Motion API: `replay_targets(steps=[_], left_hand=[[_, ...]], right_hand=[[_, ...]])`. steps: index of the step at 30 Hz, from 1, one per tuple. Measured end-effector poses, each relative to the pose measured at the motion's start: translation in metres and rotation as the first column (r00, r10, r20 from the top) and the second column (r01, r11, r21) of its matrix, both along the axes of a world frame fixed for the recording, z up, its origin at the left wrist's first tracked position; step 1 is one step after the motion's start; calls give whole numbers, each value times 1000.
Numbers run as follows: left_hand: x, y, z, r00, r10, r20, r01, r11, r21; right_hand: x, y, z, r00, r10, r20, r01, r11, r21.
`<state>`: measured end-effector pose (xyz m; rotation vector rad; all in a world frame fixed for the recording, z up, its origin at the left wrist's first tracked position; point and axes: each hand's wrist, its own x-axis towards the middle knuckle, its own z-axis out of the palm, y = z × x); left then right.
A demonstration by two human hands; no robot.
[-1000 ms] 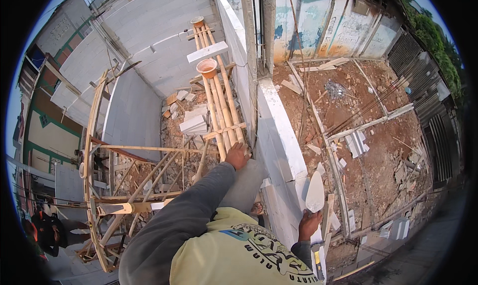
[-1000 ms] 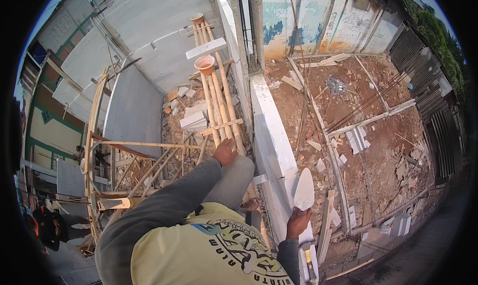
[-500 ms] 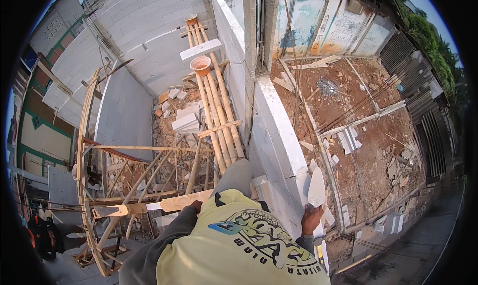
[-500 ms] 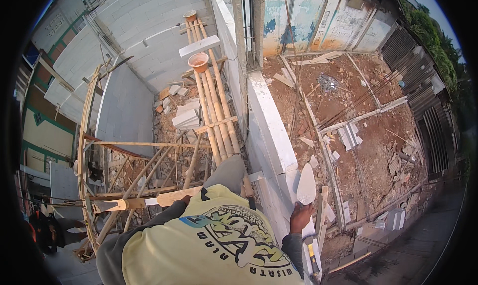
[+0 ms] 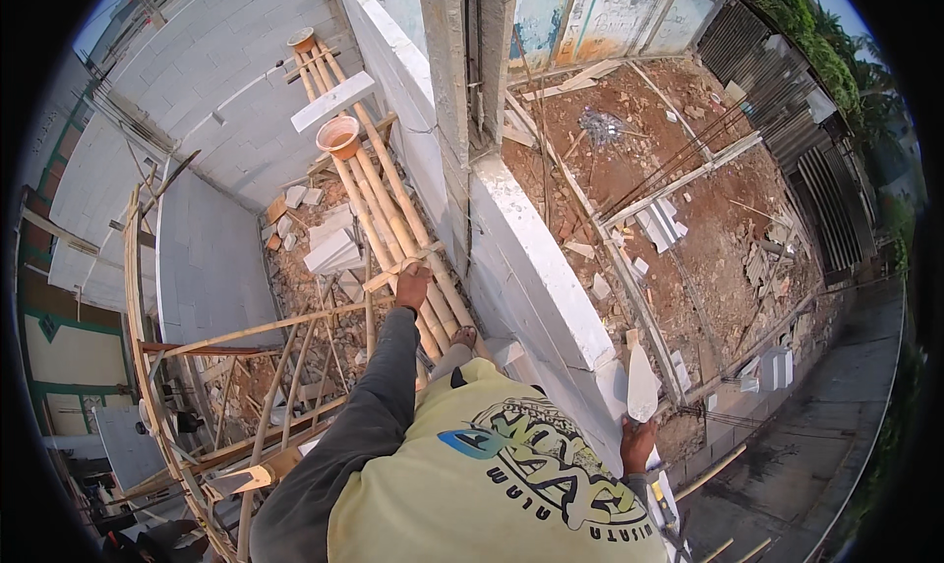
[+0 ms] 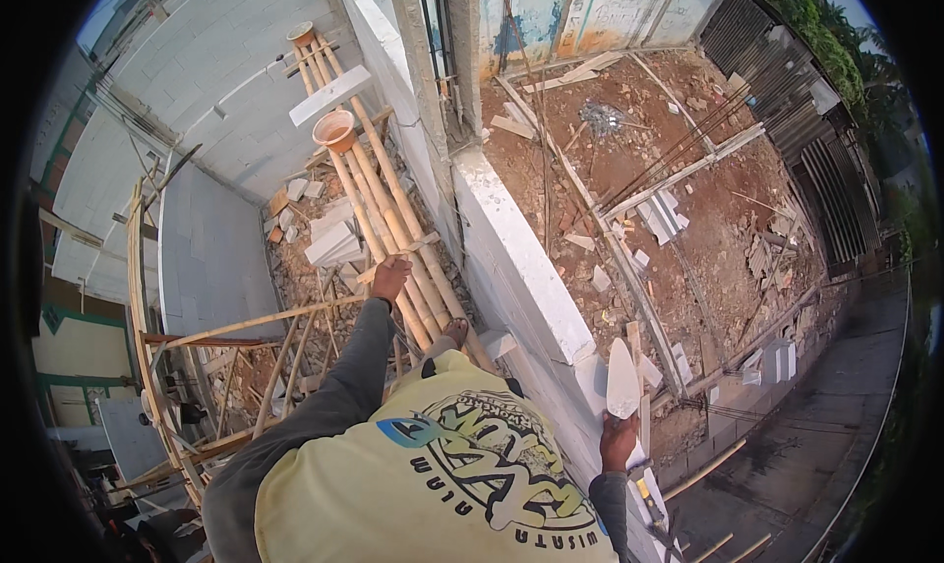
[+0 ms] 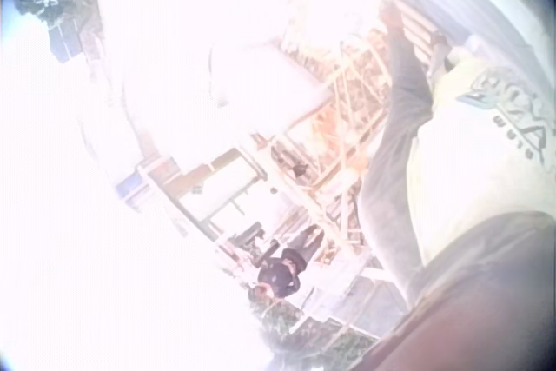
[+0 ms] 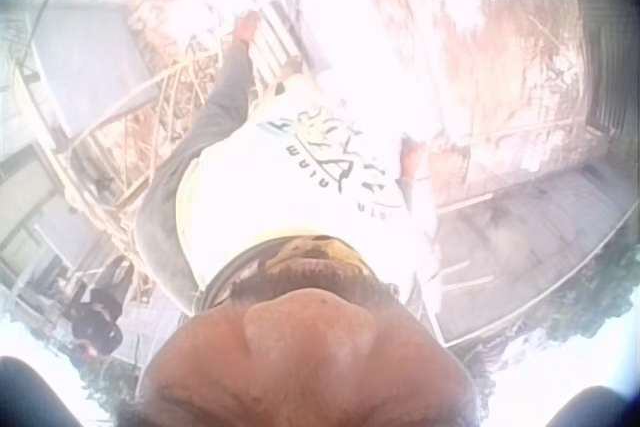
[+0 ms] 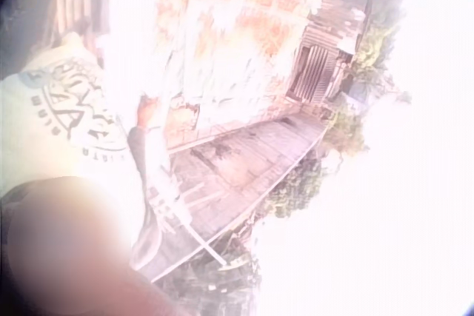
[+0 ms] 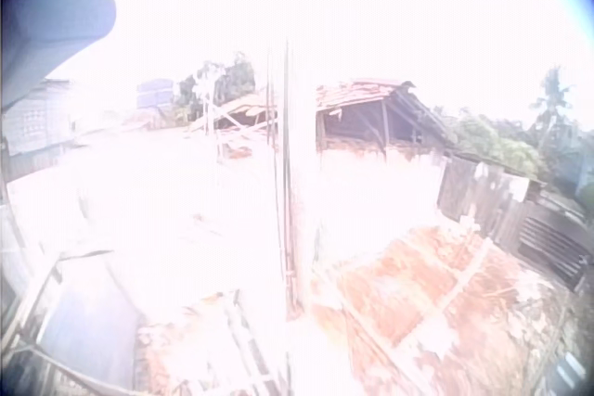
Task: The person builds a wall using white blocks and wire. The person uses a trowel to apply mortar between blocks, positions blocks on top of each other, and uses their hands to secure wire around rebar and along the top of the blocks.
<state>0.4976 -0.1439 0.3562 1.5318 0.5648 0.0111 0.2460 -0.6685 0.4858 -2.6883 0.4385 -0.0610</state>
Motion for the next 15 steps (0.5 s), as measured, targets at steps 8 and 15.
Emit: replay_targets(steps=[8, 15], left_hand=[[158, -2, 197, 828, 63, 557, -231, 944, 235], [272, -24, 252, 741, -287, 607, -303, 664, 684]], right_hand=[[29, 71, 1, 844, -533, -63, 528, 845, -85], [28, 66, -7, 773, -619, -138, 621, 783, -31]])
